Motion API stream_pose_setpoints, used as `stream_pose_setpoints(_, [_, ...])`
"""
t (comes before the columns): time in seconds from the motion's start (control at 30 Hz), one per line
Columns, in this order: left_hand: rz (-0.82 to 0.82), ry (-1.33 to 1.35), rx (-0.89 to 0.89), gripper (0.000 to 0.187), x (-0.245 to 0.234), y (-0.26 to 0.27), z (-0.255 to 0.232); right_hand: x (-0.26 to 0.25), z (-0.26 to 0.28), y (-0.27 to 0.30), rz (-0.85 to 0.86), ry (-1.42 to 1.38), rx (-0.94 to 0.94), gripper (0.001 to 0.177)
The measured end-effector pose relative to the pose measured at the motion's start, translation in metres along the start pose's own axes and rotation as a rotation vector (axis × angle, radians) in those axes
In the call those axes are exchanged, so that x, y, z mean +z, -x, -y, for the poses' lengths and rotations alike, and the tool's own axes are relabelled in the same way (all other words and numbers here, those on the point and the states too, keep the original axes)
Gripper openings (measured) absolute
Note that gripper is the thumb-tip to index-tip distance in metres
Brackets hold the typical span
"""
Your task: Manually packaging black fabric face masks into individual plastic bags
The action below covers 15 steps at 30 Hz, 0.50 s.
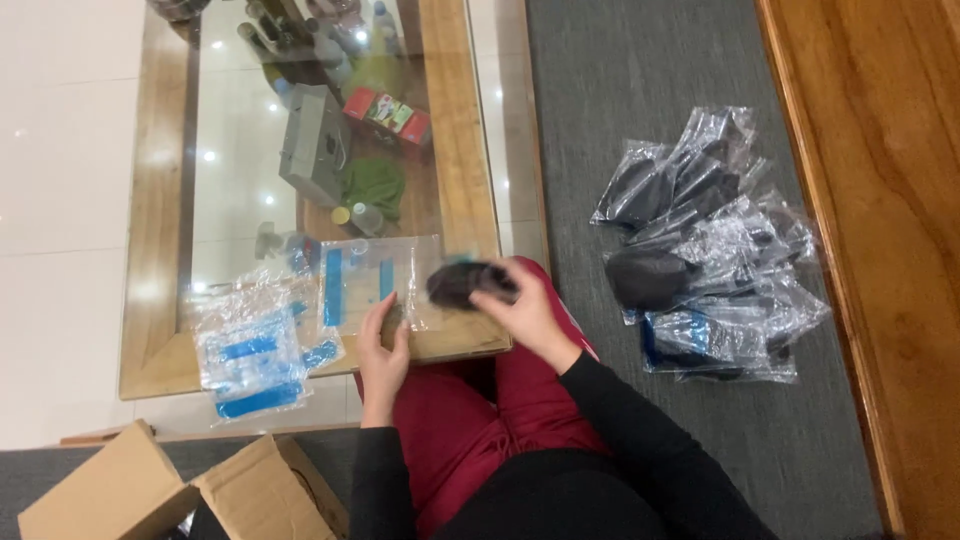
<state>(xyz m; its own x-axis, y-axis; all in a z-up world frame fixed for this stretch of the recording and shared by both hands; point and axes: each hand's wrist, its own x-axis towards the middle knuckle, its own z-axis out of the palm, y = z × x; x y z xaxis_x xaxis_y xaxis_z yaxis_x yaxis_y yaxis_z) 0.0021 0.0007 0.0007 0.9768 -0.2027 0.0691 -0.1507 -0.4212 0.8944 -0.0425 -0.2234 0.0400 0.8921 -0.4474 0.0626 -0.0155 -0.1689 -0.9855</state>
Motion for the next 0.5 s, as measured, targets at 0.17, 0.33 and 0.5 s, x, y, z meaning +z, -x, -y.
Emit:
stream_pose_setpoints(0.17, [-0.057,-0.074,0.058,0.047,0.006,0.003,0.005,-0.051,-0.036,-0.036,-0.453,-0.121,0.151,0.047])
stream_pose_setpoints(0.33, [-0.097,-0.051,0.083,0.044,0.007,0.004,0.007,-0.116,-0.165,-0.063,-0.757,-0.142,0.423,0.048])
stream_pose_setpoints(0.5, [-0.098,-0.036,0.064,0.045,0.006,0.002,0.006,-0.156,-0.245,-0.073,-0.933,-0.097,0.362,0.051])
